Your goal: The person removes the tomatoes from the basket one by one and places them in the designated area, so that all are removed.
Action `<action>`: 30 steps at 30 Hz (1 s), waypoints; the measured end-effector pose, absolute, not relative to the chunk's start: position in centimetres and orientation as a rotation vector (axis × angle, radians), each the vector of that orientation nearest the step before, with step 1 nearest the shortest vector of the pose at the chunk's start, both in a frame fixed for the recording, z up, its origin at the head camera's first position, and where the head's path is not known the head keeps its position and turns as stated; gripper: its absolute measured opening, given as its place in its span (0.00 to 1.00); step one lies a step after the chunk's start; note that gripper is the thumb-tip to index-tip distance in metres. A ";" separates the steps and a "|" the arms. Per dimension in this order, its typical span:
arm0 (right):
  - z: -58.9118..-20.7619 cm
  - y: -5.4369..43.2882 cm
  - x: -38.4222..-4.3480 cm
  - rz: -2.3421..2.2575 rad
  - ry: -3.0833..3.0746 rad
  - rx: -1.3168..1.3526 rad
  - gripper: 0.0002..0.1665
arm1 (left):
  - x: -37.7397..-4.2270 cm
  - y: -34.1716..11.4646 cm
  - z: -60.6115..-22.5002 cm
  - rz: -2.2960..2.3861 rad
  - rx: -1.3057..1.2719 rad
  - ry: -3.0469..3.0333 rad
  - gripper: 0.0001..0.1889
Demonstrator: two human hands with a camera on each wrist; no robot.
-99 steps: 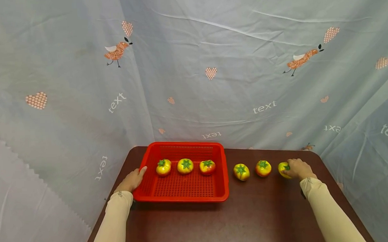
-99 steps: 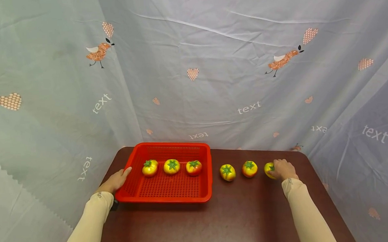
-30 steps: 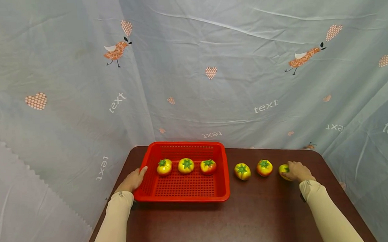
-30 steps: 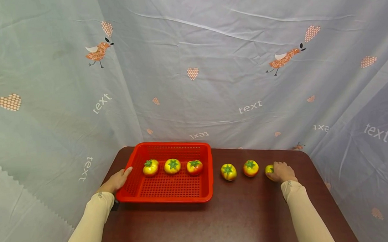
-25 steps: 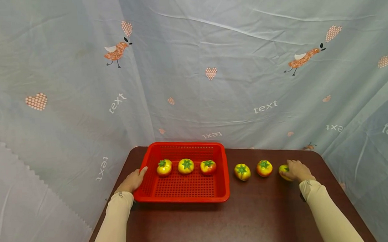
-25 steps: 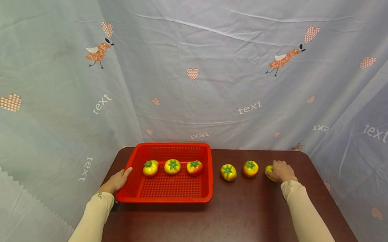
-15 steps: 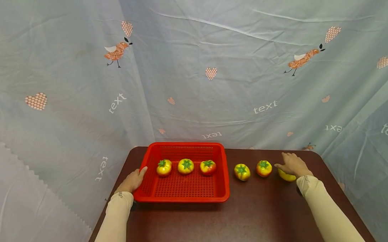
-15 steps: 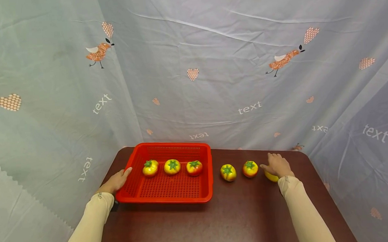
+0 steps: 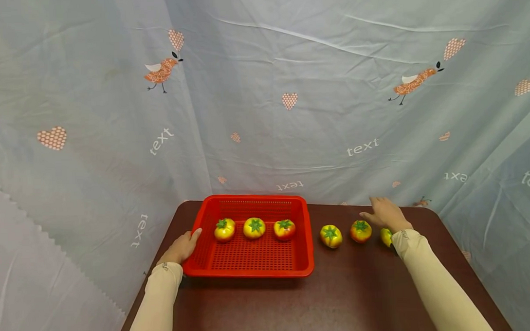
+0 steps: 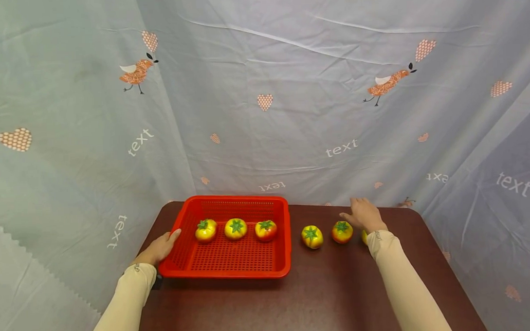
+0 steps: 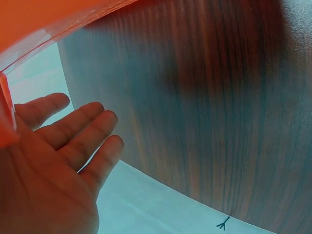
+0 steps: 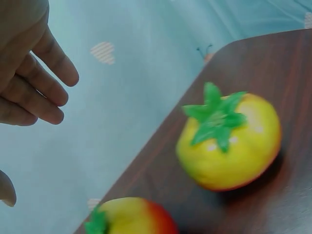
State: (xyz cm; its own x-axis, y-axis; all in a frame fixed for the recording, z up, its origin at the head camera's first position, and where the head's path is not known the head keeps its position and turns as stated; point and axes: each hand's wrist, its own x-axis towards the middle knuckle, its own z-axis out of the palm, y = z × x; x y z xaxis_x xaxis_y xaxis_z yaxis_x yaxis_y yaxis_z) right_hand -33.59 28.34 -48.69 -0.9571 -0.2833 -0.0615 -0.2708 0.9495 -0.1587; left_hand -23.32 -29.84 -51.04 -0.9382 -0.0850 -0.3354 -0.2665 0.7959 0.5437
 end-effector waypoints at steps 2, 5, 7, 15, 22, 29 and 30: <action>-48.4 27.8 -33.7 -0.235 3.030 -0.439 0.44 | -23.4 -29.9 -51.1 0.869 -0.272 2.691 0.38; -48.0 26.9 -34.0 -0.242 3.041 -0.450 0.44 | -23.4 -30.0 -51.2 0.851 -0.273 2.698 0.39; -47.9 26.4 -34.2 -0.234 3.056 -0.479 0.44 | -23.4 -30.0 -51.2 0.847 -0.275 2.699 0.40; -47.3 23.9 -35.1 -0.256 3.092 -0.550 0.44 | -23.2 -29.7 -50.9 0.833 -0.288 2.693 0.42; -46.4 20.9 -35.5 -0.201 3.104 -0.609 0.44 | -23.3 -29.7 -50.8 0.834 -0.288 2.691 0.42; -45.7 17.4 -35.3 -0.185 3.101 -0.661 0.45 | -23.1 -29.7 -50.8 0.849 -0.305 2.684 0.43; -45.6 16.9 -35.2 -0.187 3.097 -0.680 0.45 | -23.1 -29.7 -50.9 0.850 -0.304 2.685 0.43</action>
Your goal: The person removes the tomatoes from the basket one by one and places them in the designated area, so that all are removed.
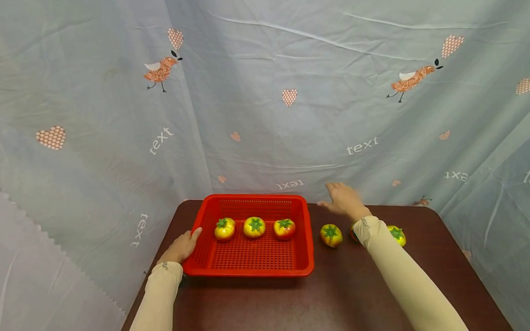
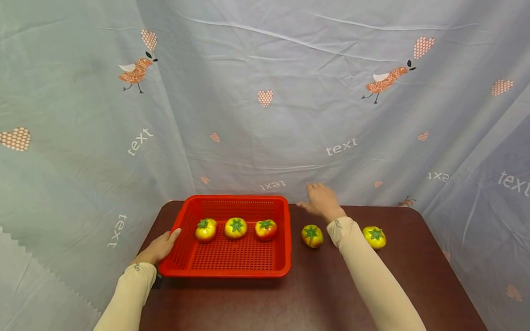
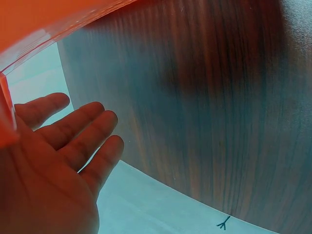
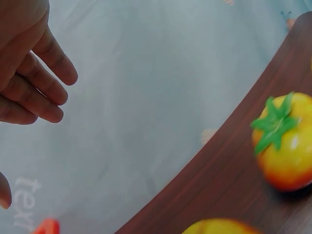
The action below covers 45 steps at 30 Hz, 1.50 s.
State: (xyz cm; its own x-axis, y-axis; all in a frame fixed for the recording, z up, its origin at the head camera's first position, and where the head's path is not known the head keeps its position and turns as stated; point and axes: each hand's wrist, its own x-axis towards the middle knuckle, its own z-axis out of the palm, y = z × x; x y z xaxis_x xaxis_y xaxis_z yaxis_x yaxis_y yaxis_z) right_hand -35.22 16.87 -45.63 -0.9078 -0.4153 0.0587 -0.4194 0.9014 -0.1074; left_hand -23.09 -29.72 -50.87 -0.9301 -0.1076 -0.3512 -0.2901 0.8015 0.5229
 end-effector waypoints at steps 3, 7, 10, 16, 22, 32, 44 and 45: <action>-45.7 15.4 -35.1 0.192 -3.009 0.720 0.46 | -23.2 -29.7 -51.0 0.863 -0.306 2.683 0.42; -45.9 13.6 -34.9 0.196 -2.983 0.778 0.45 | -23.3 -29.8 -51.3 0.860 -0.289 2.684 0.40; -45.9 12.6 -34.8 0.169 -2.975 0.817 0.45 | -23.3 -29.7 -51.3 0.852 -0.281 2.694 0.40; -46.6 11.1 -34.6 0.101 -2.957 0.882 0.43 | -23.2 -29.7 -51.2 0.837 -0.271 2.704 0.39; -47.3 9.8 -34.4 0.057 -2.942 0.945 0.43 | -23.2 -29.7 -51.1 0.836 -0.275 2.704 0.39; -48.1 7.6 -33.7 -0.020 -2.957 1.012 0.45 | -23.2 -29.8 -51.1 0.829 -0.284 2.703 0.40; -49.6 6.0 -33.4 -0.120 -3.056 1.025 0.46 | -23.2 -29.8 -51.1 0.856 -0.301 2.683 0.40; -49.7 5.9 -33.3 -0.134 -3.056 1.027 0.46 | -23.2 -29.8 -51.1 0.860 -0.301 2.681 0.40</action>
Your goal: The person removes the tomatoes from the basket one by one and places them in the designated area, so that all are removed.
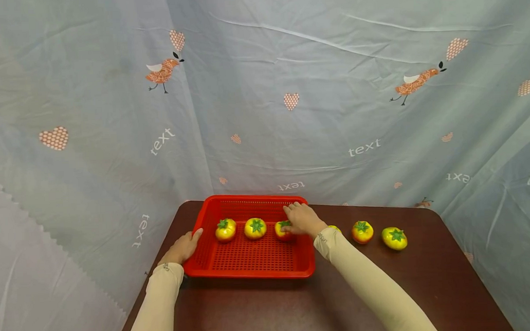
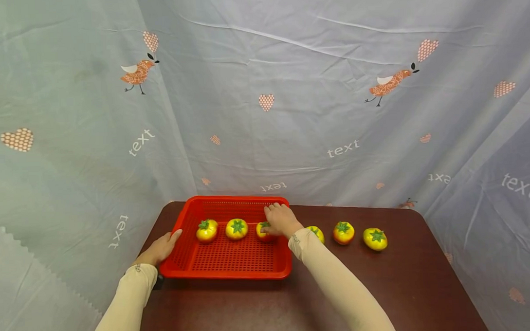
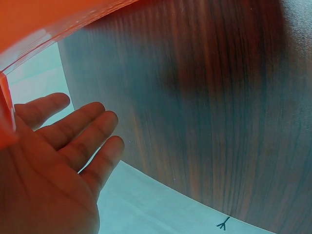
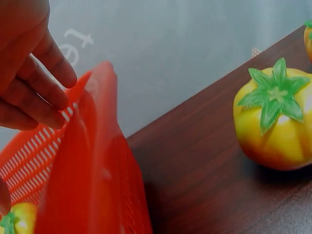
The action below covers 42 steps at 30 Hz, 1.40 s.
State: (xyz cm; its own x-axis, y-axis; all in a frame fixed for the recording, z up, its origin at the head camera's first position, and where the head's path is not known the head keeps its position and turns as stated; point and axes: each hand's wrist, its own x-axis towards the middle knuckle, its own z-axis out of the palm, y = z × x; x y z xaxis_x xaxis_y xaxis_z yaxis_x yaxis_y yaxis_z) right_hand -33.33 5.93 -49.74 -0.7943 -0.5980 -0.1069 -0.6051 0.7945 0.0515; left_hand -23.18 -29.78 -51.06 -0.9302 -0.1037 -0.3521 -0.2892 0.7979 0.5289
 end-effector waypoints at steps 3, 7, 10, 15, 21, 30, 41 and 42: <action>-50.1 5.6 -33.2 0.160 2.889 -0.981 0.46 | -23.2 -29.8 -51.2 0.863 -0.305 2.677 0.39; -50.6 5.2 -33.2 0.167 2.869 -0.989 0.44 | -23.3 -29.9 -51.3 0.867 -0.312 2.669 0.40; -51.0 4.9 -33.2 0.142 2.846 -0.987 0.44 | -23.3 -29.9 -51.4 0.880 -0.326 2.656 0.40; -51.8 4.9 -33.1 0.171 2.835 -0.969 0.43 | -23.3 -30.0 -51.6 0.904 -0.337 2.639 0.40; -52.7 5.1 -32.9 0.233 2.817 -0.935 0.44 | -23.2 -30.0 -51.5 0.881 -0.328 2.649 0.41; -52.9 4.9 -32.8 0.295 2.836 -0.936 0.38 | -23.2 -29.7 -51.1 0.877 -0.334 2.648 0.41; -53.2 5.1 -32.7 0.343 2.879 -0.983 0.34 | -23.2 -29.8 -51.1 0.859 -0.336 2.652 0.42; -53.2 5.1 -32.7 0.341 2.876 -0.982 0.34 | -23.2 -29.8 -51.2 0.859 -0.338 2.651 0.42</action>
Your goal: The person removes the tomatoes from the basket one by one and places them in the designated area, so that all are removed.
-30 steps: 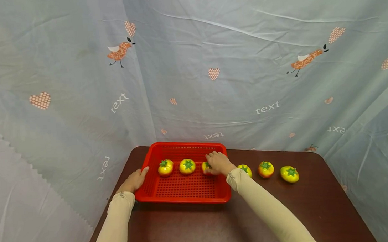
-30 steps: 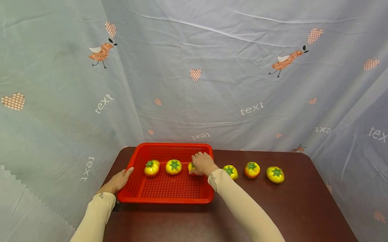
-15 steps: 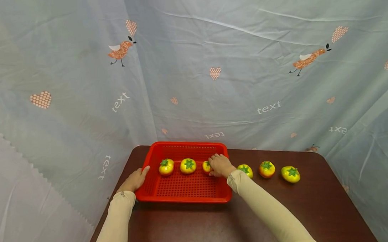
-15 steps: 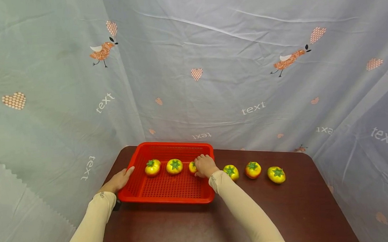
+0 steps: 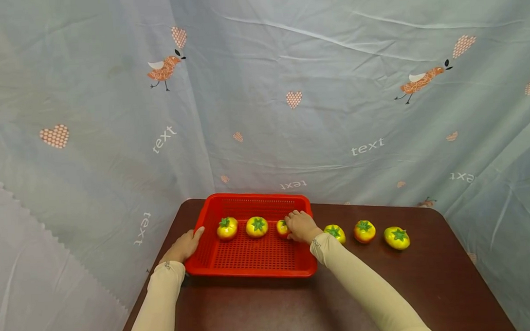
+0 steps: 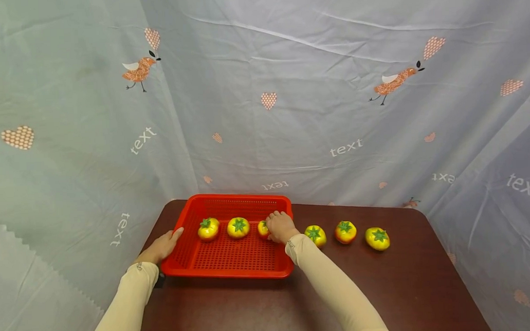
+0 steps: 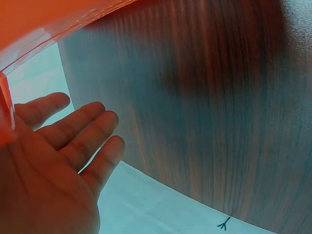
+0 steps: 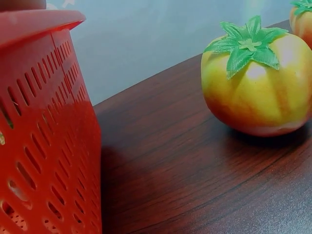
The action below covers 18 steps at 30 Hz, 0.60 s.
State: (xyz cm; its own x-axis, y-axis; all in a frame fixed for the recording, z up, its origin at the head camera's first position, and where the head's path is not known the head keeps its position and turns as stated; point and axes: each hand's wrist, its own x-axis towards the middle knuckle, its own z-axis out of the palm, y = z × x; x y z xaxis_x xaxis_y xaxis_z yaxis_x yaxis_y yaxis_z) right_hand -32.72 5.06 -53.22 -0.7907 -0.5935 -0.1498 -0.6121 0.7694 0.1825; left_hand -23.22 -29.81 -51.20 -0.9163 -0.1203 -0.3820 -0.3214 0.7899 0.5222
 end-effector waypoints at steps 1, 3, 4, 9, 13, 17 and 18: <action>-53.2 5.1 -32.7 0.339 2.873 -0.981 0.34 | -23.2 -29.8 -51.2 0.859 -0.339 2.648 0.42; -53.2 5.0 -32.7 0.334 2.868 -0.976 0.35 | -23.2 -29.8 -51.3 0.859 -0.341 2.646 0.42; -53.2 5.0 -32.7 0.333 2.864 -0.973 0.35 | -23.2 -29.8 -51.4 0.863 -0.341 2.644 0.42; -52.8 4.9 -32.7 0.342 2.847 -0.971 0.38 | -23.3 -30.0 -51.6 0.858 -0.323 2.662 0.41; -51.9 5.0 -32.8 0.300 2.874 -0.998 0.38 | -23.4 -30.1 -51.7 0.837 -0.326 2.671 0.42; -50.8 5.3 -33.0 0.237 2.911 -1.021 0.38 | -23.4 -30.1 -51.7 0.849 -0.331 2.667 0.41; -50.5 5.4 -33.1 0.230 2.918 -1.024 0.38 | -23.4 -30.1 -51.6 0.851 -0.331 2.668 0.41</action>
State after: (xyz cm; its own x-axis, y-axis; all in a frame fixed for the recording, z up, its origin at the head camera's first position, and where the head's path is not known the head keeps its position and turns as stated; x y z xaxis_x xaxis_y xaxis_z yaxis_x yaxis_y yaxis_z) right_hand -33.06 5.42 -50.51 -0.7812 -0.6182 -0.0875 -0.6242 0.7711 0.1257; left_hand -23.44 -30.10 -51.63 -0.9218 -0.1208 -0.3683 -0.3118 0.7956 0.5195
